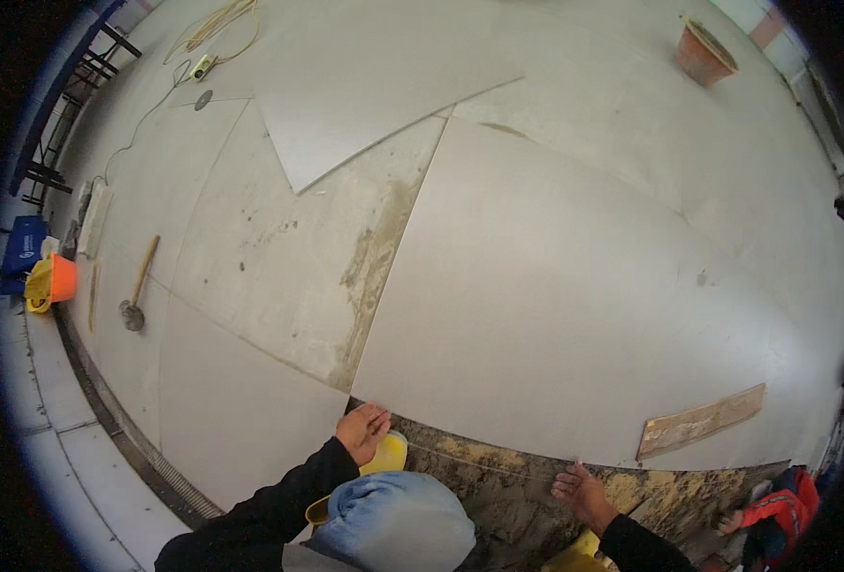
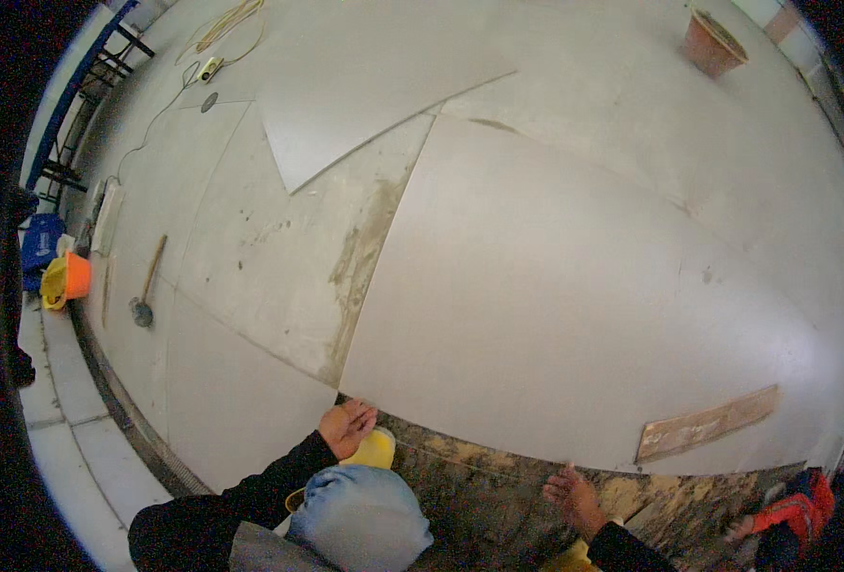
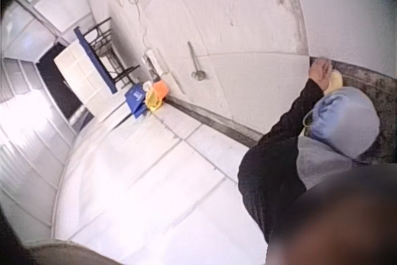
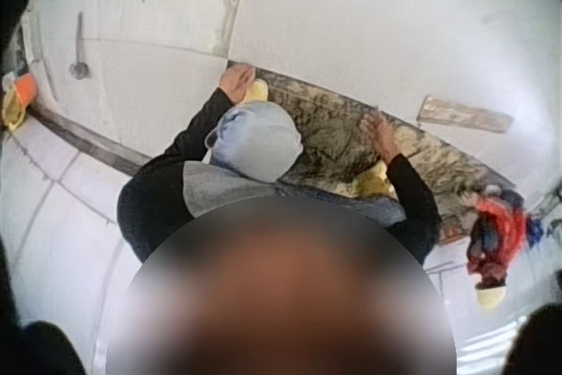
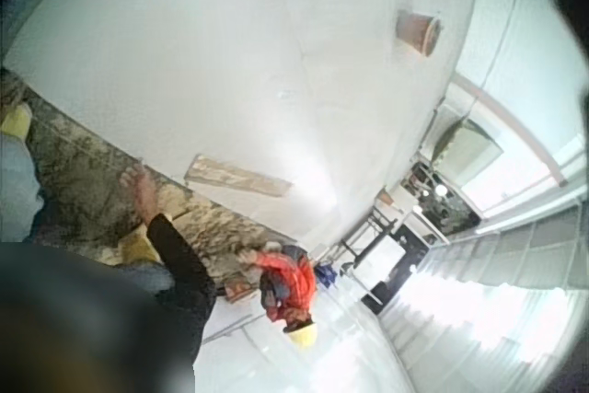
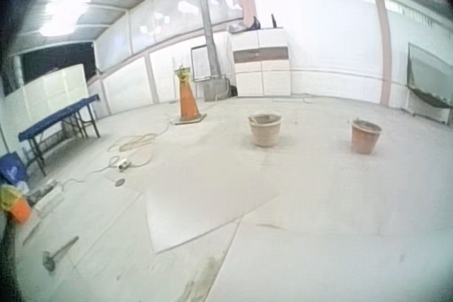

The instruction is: The person uses an angle grinder to cut a large ceramic tile, then kneels to fit the cut piece into a gap in the floor. The person adjusts the tile by hand to align it with adjacent tiles.

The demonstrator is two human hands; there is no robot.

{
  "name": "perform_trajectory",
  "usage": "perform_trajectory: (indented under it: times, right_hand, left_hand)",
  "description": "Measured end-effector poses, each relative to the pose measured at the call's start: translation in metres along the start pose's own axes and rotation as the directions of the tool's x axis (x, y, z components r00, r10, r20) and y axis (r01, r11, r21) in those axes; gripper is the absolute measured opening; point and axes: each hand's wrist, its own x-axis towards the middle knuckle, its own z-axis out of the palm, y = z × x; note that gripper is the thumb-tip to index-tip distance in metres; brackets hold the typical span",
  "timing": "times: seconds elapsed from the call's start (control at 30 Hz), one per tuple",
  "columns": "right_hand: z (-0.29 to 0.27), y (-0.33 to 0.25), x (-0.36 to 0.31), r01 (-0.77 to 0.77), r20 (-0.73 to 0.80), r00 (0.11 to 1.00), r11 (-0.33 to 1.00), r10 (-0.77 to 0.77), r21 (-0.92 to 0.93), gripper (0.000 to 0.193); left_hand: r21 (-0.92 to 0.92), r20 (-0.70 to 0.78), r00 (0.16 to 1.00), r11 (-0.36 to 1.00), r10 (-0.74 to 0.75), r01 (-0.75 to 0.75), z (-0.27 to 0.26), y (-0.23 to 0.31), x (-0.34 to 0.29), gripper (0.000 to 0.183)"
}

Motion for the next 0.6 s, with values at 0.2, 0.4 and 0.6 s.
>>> perform_trajectory:
  times: [0.2,0.4,0.6]
  right_hand:
    - [0.009,0.014,0.017,0.078,-0.130,0.988,0.997,-0.078,0.000,0.056]
    - [0.047,0.021,0.029,0.127,-0.195,0.975,0.987,-0.107,0.094,0.060]
    - [0.070,0.027,0.046,0.197,-0.340,0.937,0.927,-0.083,0.319,0.055]
  left_hand:
    - [0.023,0.099,0.991,0.996,-0.089,0.087,-0.013,0.002,0.012,0.016]
    - [0.004,-0.044,0.997,0.997,-0.070,0.071,0.006,-0.009,0.013,0.030]
    - [-0.036,-0.181,0.982,0.999,-0.047,0.041,0.018,-0.017,0.020,0.029]
